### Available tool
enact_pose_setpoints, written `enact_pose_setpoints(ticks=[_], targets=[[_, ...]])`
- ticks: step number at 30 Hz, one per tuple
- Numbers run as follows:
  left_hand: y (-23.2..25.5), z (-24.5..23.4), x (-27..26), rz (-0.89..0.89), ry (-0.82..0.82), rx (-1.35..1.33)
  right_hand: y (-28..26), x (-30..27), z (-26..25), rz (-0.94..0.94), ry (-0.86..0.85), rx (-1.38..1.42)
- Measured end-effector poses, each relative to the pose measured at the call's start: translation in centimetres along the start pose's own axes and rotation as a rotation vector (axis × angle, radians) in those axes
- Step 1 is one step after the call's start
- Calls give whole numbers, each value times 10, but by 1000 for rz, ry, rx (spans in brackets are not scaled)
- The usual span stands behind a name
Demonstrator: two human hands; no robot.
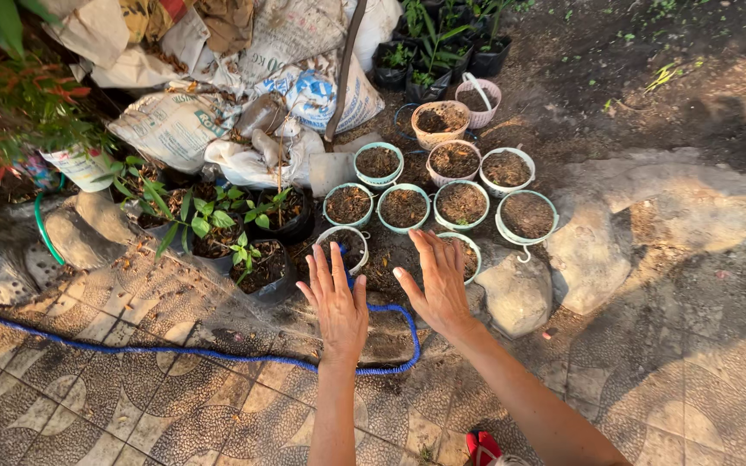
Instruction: The person uses a hose with a spray nozzle to water multiple potted plants, then touches the leaves and soil of the plants by hand.
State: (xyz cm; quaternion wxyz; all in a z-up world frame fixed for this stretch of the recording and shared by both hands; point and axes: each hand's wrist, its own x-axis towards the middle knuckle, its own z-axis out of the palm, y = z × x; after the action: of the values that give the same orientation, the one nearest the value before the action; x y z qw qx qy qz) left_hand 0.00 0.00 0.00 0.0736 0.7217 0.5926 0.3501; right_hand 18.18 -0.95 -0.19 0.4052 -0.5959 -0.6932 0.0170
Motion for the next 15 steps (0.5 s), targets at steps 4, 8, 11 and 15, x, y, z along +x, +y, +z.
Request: enact_pose_setpoints(ticks=[4,8,11,15], targets=[[-60,47,-13,-46,-13,12,25,-19,85,-49,-5,38],[-122,99,-33,-58,9,22,57,-35,174,-64,-52,34],[-167,138,-50,-61,33,17,84,-47,242,-77,-78,81],[-227,189,-72,-94,63,15,127,-61,342,-92,-62,225]])
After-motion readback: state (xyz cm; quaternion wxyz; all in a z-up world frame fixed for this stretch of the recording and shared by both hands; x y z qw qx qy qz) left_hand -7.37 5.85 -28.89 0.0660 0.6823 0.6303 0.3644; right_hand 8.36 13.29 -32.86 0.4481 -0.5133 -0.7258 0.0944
